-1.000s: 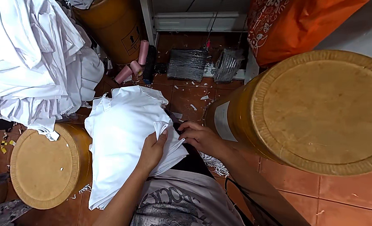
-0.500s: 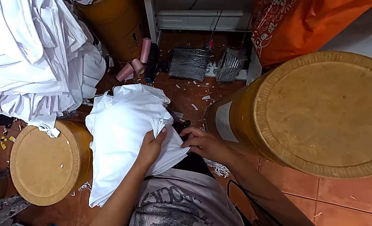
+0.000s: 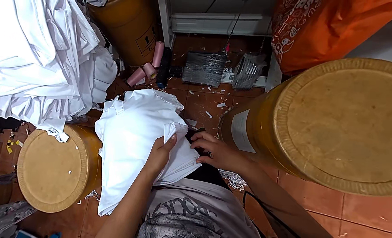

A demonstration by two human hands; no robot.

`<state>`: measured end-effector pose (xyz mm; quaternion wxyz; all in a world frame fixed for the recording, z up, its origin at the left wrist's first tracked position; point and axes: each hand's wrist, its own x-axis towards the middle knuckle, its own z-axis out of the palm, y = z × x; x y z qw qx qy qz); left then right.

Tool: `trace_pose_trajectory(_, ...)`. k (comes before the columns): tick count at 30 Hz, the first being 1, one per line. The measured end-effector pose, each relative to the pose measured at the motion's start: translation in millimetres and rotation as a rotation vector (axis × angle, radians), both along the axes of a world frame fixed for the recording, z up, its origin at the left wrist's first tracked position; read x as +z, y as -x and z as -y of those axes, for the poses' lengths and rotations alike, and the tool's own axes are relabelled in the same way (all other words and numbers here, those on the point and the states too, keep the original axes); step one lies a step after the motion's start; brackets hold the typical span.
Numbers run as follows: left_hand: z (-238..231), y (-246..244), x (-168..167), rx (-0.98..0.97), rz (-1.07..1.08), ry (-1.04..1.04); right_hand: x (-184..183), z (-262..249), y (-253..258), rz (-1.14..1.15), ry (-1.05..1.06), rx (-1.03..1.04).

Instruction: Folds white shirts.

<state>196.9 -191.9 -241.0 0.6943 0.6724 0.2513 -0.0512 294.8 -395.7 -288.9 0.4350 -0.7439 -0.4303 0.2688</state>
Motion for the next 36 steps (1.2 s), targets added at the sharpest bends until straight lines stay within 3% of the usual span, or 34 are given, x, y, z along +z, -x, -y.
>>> trace_pose_trajectory(6, 3.9, 0.0, 3.8, 0.126, 0.0, 0.046, -11.1, 2.0, 6.1, 0.073, -0.076, -0.027)
trace_pose_trajectory(8, 3.8, 2.3, 3.8, 0.088, -0.004, 0.011, -6.6, 0.1, 4.1, 0.141, -0.103, -0.017)
trace_pose_trajectory(12, 7.3, 5.9, 0.1, -0.336, 0.086, -0.429, 21.4, -12.4, 5.3, 0.342, -0.17, -0.141)
trace_pose_trajectory(14, 15.1, 4.7, -7.9, -0.374, 0.167, -0.615, 24.2, -19.7, 10.6, 0.401, -0.227, -0.205)
trace_pose_trajectory(16, 14.4, 3.1, -9.3, -0.277, 0.121, -0.544, 12.3, -21.6, 15.1, 0.33, -0.282, -0.238)
trace_pose_trajectory(20, -1.6, -0.9, -3.1, 0.055, 0.022, -0.036, -12.9, -3.7, 14.8, 0.104, -0.166, -0.031)
trace_pose_trajectory(23, -6.3, -4.8, 5.0, 0.199, -0.025, 0.135, -20.1, -1.3, 16.3, 0.135, -0.123, -0.006)
trace_pose_trajectory(27, -7.2, -0.4, 1.5, 0.097, 0.017, 0.093, -7.1, -8.9, 13.8, 0.284, -0.135, -0.052)
trace_pose_trajectory(31, -5.4, 8.9, -1.5, -0.415, 0.142, -0.442, 22.2, -26.9, 17.1, 0.436, -0.172, -0.206)
trace_pose_trajectory(33, -1.7, 9.3, -8.8, -0.389, 0.174, -0.513, 22.5, -32.0, 20.5, 0.414, -0.235, -0.242)
trace_pose_trajectory(36, -8.7, 8.3, -9.9, -0.106, 0.085, -0.169, 8.6, -20.4, 17.0, 0.276, -0.249, -0.117)
